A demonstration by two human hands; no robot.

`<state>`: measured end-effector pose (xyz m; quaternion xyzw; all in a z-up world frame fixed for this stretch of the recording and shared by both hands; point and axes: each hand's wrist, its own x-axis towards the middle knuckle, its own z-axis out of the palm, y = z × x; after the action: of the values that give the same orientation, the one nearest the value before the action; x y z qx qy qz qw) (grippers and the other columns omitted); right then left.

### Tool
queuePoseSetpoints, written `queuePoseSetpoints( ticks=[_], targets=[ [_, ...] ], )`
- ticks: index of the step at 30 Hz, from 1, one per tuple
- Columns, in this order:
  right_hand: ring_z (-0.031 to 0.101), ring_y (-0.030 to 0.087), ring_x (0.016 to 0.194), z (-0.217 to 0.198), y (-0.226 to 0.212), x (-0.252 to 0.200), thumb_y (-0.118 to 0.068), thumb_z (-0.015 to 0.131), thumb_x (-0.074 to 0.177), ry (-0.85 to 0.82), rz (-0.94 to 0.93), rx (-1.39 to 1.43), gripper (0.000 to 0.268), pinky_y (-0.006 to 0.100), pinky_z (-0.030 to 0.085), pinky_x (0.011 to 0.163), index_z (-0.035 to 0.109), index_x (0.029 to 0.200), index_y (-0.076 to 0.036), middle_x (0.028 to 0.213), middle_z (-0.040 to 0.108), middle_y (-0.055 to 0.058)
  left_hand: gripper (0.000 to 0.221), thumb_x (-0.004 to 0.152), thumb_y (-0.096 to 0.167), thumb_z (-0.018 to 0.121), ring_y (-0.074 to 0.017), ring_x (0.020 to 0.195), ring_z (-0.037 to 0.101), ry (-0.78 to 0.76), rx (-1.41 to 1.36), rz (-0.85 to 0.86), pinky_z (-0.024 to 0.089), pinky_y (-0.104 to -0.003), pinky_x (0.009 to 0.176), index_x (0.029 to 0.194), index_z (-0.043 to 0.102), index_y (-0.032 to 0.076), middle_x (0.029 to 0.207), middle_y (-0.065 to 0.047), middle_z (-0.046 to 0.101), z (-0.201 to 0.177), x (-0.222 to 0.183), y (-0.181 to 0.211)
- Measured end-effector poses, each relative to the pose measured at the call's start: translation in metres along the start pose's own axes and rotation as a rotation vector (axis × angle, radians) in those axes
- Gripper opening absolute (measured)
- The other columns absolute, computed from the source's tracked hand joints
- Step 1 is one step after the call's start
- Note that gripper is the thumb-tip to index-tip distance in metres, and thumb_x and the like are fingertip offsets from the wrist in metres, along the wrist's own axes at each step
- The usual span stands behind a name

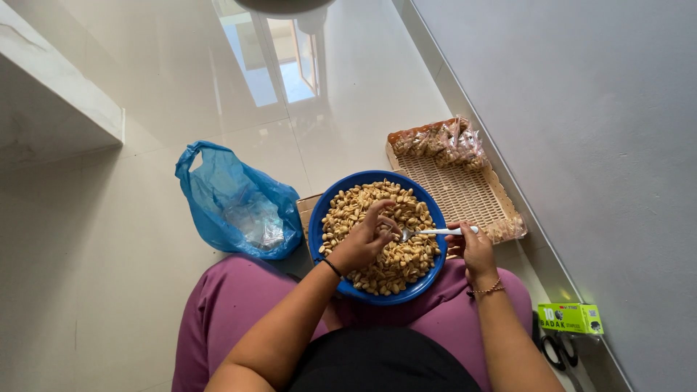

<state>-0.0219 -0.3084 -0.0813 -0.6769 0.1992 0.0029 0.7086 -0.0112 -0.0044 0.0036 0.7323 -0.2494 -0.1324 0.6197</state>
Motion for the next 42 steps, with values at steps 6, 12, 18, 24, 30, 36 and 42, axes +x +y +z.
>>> queuePoseSetpoints(
  ticks=[6, 12, 18, 24, 30, 36, 42],
  targets=[
    [0.067, 0.017, 0.063, 0.006, -0.01, -0.009, -0.031, 0.047, 0.109, 0.028, -0.012, 0.025, 0.034, 0.031, 0.058, 0.056, 0.072, 0.107, -0.007, 0.073, 0.073, 0.013, 0.075, 0.094, -0.001, 0.062, -0.0099, 0.062, 0.049, 0.216, -0.219, 0.052, 0.044, -0.026, 0.058, 0.159, 0.027, 0.017, 0.096, -0.017, 0.07, 0.002, 0.004, -0.001],
    [0.064, 0.013, 0.055, -0.006, -0.01, -0.007, -0.034, 0.049, 0.108, 0.13, -0.052, 0.14, 0.034, 0.028, 0.059, 0.053, 0.072, 0.103, -0.009, 0.067, 0.069, 0.011, 0.047, 0.088, 0.008, 0.079, -0.0035, 0.059, 0.052, 0.373, -0.239, 0.119, 0.039, -0.015, 0.053, 0.129, 0.058, 0.014, 0.089, -0.005, 0.077, -0.008, 0.024, 0.009],
    [0.067, 0.014, 0.058, -0.007, -0.04, -0.024, -0.028, 0.05, 0.11, 0.193, -0.224, 0.194, 0.027, 0.029, 0.061, 0.056, 0.067, 0.101, -0.009, 0.08, 0.071, 0.014, 0.056, 0.082, 0.021, 0.084, -0.0081, 0.06, 0.046, 0.458, 0.103, 0.195, 0.035, -0.022, 0.056, 0.132, 0.06, 0.023, 0.089, 0.005, 0.078, -0.027, 0.033, 0.008],
    [0.066, 0.012, 0.06, 0.002, -0.115, -0.055, -0.029, 0.048, 0.111, 0.206, -0.385, 0.154, 0.03, 0.029, 0.063, 0.058, 0.064, 0.1, -0.007, 0.082, 0.067, 0.014, 0.06, 0.086, 0.024, 0.081, -0.0177, 0.066, 0.054, 0.464, 0.231, 0.259, 0.046, -0.031, 0.062, 0.14, 0.054, 0.02, 0.088, 0.002, 0.077, -0.03, 0.032, 0.0],
    [0.067, 0.018, 0.063, 0.021, -0.158, -0.056, -0.025, 0.047, 0.115, 0.161, -0.514, -0.019, 0.031, 0.033, 0.062, 0.059, 0.063, 0.098, -0.004, 0.089, 0.067, 0.018, 0.069, 0.082, 0.008, 0.075, -0.0291, 0.08, 0.065, 0.409, 0.252, 0.191, 0.055, -0.042, 0.074, 0.145, 0.051, 0.022, 0.09, -0.004, 0.075, -0.005, 0.03, -0.007],
    [0.066, 0.019, 0.062, 0.061, -0.189, -0.097, -0.021, 0.048, 0.114, 0.12, -0.643, -0.37, 0.033, 0.032, 0.056, 0.063, 0.071, 0.096, -0.005, 0.068, 0.065, 0.013, 0.074, 0.078, 0.013, 0.081, -0.0408, 0.087, 0.069, 0.403, 0.312, 0.155, 0.057, -0.05, 0.078, 0.145, 0.051, 0.026, 0.095, -0.013, 0.072, 0.009, 0.032, -0.039],
    [0.064, 0.017, 0.06, 0.06, -0.184, -0.095, -0.021, 0.047, 0.115, 0.127, -0.657, -0.388, 0.034, 0.03, 0.056, 0.066, 0.071, 0.096, -0.006, 0.066, 0.066, 0.012, 0.079, 0.077, 0.015, 0.083, -0.0457, 0.092, 0.069, 0.4, 0.341, 0.112, 0.056, -0.055, 0.081, 0.147, 0.05, 0.03, 0.099, -0.018, 0.07, 0.011, 0.028, -0.03]
  ],
)
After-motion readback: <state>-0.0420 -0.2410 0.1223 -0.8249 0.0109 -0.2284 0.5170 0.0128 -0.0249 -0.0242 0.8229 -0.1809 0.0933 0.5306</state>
